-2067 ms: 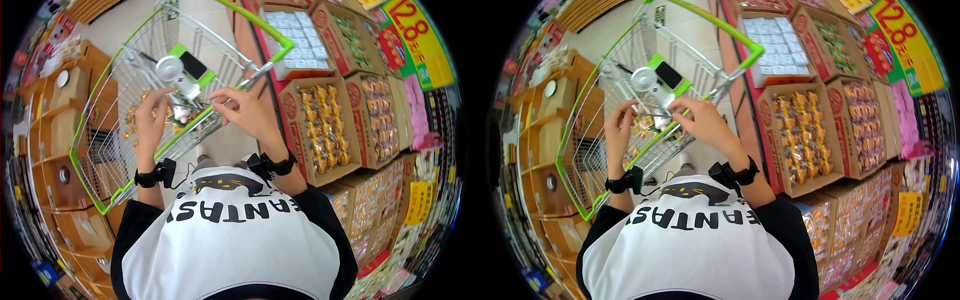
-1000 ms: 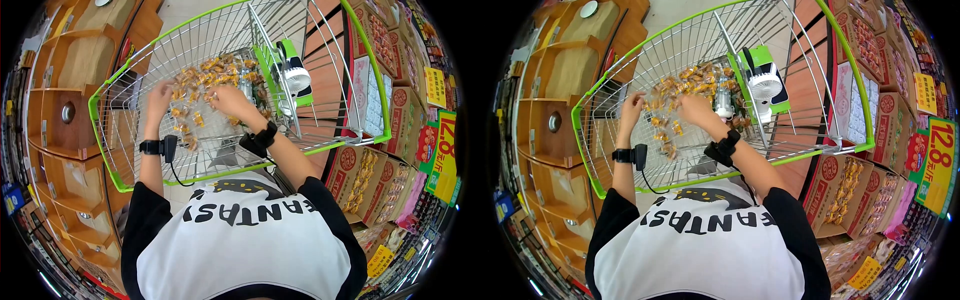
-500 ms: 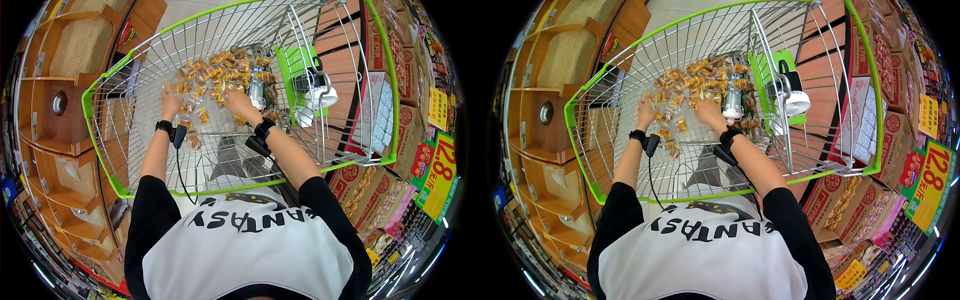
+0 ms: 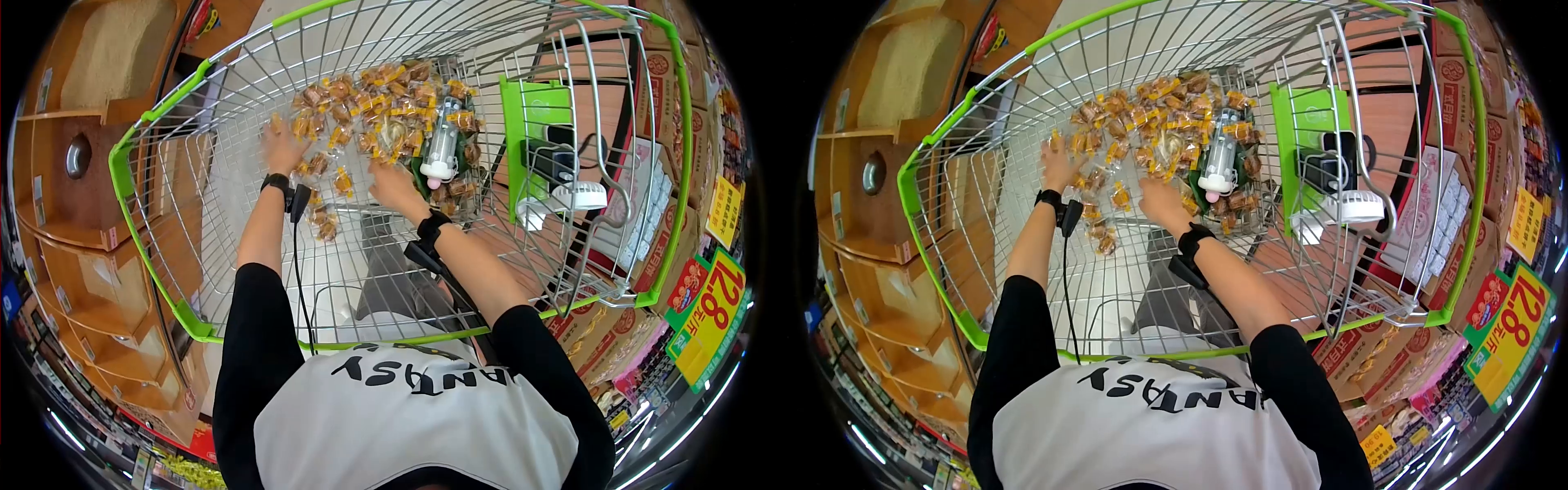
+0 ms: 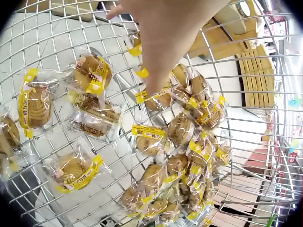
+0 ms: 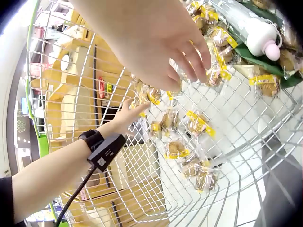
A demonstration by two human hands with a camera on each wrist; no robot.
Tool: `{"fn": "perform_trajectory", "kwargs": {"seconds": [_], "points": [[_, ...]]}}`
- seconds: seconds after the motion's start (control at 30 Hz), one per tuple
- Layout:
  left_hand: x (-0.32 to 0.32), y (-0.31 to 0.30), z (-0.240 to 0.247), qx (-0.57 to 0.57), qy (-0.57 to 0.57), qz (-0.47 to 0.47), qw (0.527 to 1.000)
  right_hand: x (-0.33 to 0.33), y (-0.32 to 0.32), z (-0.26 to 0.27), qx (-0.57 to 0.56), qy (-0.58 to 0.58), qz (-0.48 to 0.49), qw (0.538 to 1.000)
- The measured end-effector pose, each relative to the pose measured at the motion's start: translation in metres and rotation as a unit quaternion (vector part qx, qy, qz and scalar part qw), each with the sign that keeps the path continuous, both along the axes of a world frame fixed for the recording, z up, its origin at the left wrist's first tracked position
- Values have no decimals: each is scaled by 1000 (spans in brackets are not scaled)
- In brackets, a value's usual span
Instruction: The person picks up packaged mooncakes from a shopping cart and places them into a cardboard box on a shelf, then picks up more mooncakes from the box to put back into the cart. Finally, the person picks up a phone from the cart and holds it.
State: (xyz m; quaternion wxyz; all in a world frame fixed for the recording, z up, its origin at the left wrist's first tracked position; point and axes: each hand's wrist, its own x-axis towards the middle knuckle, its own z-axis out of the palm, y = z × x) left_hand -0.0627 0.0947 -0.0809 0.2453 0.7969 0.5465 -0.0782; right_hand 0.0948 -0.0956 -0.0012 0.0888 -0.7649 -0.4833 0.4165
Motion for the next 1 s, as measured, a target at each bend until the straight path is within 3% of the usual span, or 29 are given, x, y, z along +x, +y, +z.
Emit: {"fn": "perform_trajectory", "kwargs": {"seconds": [0.1, 0.17, 0.37, 0.47, 0.6, 0.67, 0.7, 0.8, 0.87, 0.93, 0.97, 1.0], "points": [[4, 2, -11, -22, -8, 36, 999, -8, -10, -12, -6, 15, -9, 1000], [1, 6, -32, 1, -94, 51, 994, -9, -13, -14, -28, 27, -3, 999], [8, 18, -44, 1, -28, 106, 994, -14, -24, -20, -69, 14, -10, 997], [10, 24, -37, -42, -10, 95, 995, -14, -34, -28, -41, 19, -21, 999], [-5, 26, -72, -29, -6, 29, 999, -11, -39, -24, -29, 26, -40, 998], [-9, 24, -88, -118, -114, 70, 984, -9, -37, -14, -15, 32, -56, 998], [-4, 17, -84, -25, -48, 41, 998, -8, -35, -9, -12, 31, -60, 998], [0, -2, -50, -98, -105, 57, 988, -1, -25, 7, -17, 43, -60, 997], [11, -18, -21, -64, -65, 41, 995, 3, -21, 17, -4, 73, -81, 994], [21, -38, 20, -55, -140, 53, 987, 9, -19, 23, 17, 89, -86, 992], [19, -43, 15, -4, -116, -8, 993, 11, -18, 27, 33, 109, -88, 990], [21, -47, 27, 0, -120, -12, 993, 13, -15, 35, 38, 106, -90, 989]]}}
